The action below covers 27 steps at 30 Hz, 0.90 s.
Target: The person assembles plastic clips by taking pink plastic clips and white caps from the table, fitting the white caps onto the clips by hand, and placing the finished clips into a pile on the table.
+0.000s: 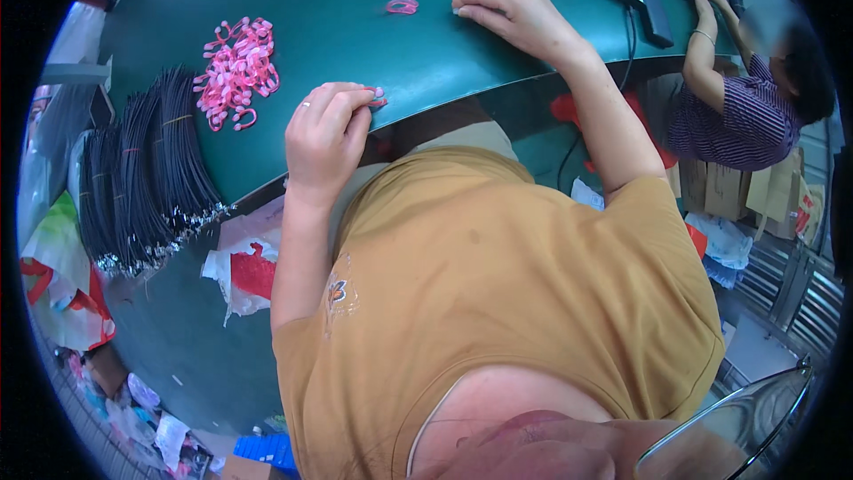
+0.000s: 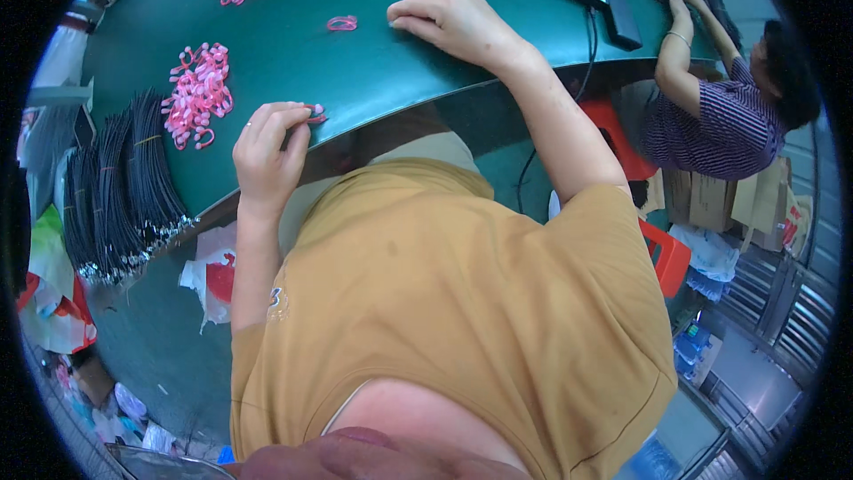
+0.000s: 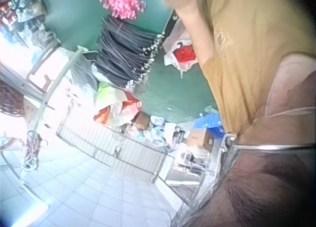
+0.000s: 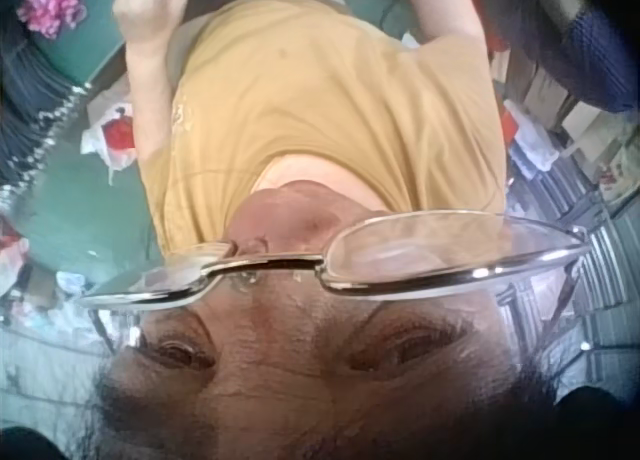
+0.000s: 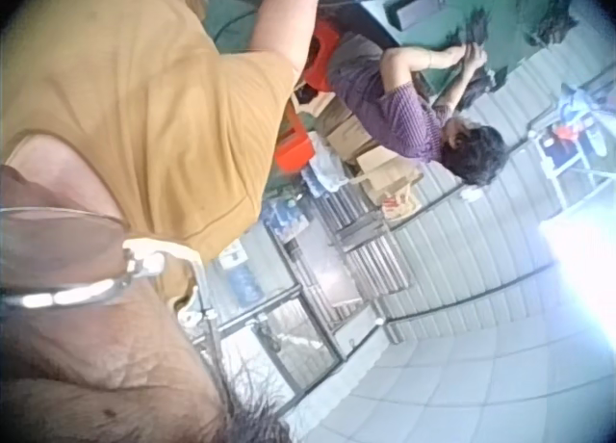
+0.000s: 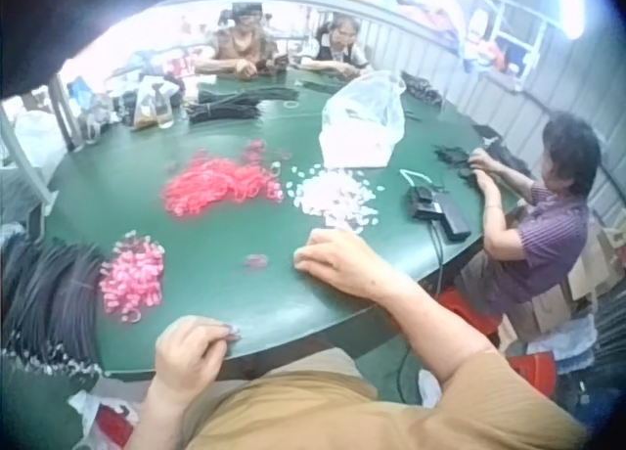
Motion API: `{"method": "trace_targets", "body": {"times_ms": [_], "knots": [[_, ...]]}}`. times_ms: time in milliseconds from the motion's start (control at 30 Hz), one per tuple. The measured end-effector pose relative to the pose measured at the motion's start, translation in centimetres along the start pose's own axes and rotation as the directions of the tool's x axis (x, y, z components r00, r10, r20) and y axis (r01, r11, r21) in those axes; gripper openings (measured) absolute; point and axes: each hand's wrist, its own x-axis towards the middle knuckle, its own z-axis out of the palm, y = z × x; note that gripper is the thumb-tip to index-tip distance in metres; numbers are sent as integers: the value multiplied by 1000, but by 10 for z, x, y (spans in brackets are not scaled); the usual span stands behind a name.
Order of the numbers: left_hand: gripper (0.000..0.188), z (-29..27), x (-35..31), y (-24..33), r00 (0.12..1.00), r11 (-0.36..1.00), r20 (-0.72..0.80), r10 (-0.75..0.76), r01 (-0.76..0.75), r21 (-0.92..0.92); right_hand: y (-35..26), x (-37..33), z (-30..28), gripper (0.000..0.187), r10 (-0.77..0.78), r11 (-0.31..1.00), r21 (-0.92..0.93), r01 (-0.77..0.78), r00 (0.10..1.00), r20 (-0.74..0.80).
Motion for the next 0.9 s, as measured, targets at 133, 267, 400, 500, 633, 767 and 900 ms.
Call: {"method": "trace_targets", "body": {"times_ms": [133, 267, 400, 500, 633, 767, 900], "knots": [[19, 0, -3, -3, 1000, 1000, -3, -3, 3, -13, -57, 13, 6, 12, -75, 990, 121, 65, 994, 78], [19, 0, -2, -2, 1000, 1000, 4, -7, 7, 4, -86, 23, 21, 13, -200, 972, 144, 183, 973, 115], [19, 0, -2, -4, 1000, 1000, 8, 11, -11, 13, -97, 32, 21, 16, -243, 968, 124, 219, 942, 230], [20, 0, -3, -3, 1000, 1000, 17, 6, -6, 27, -100, 35, 21, 16, -276, 961, 74, 266, 919, 282], [21, 0, -2, -3, 1000, 1000, 7, 8, -8, 8, -107, 39, 20, 14, -254, 966, 33, 256, 918, 304], [21, 2, -3, -6, 1000, 1000, -7, -9, 9, -19, -113, 41, 22, 14, -217, 975, 22, 219, 935, 281], [21, 2, -3, -5, 999, 998, -22, -46, 45, -36, -112, 33, 32, 14, -180, 984, 64, 169, 953, 245]]}}
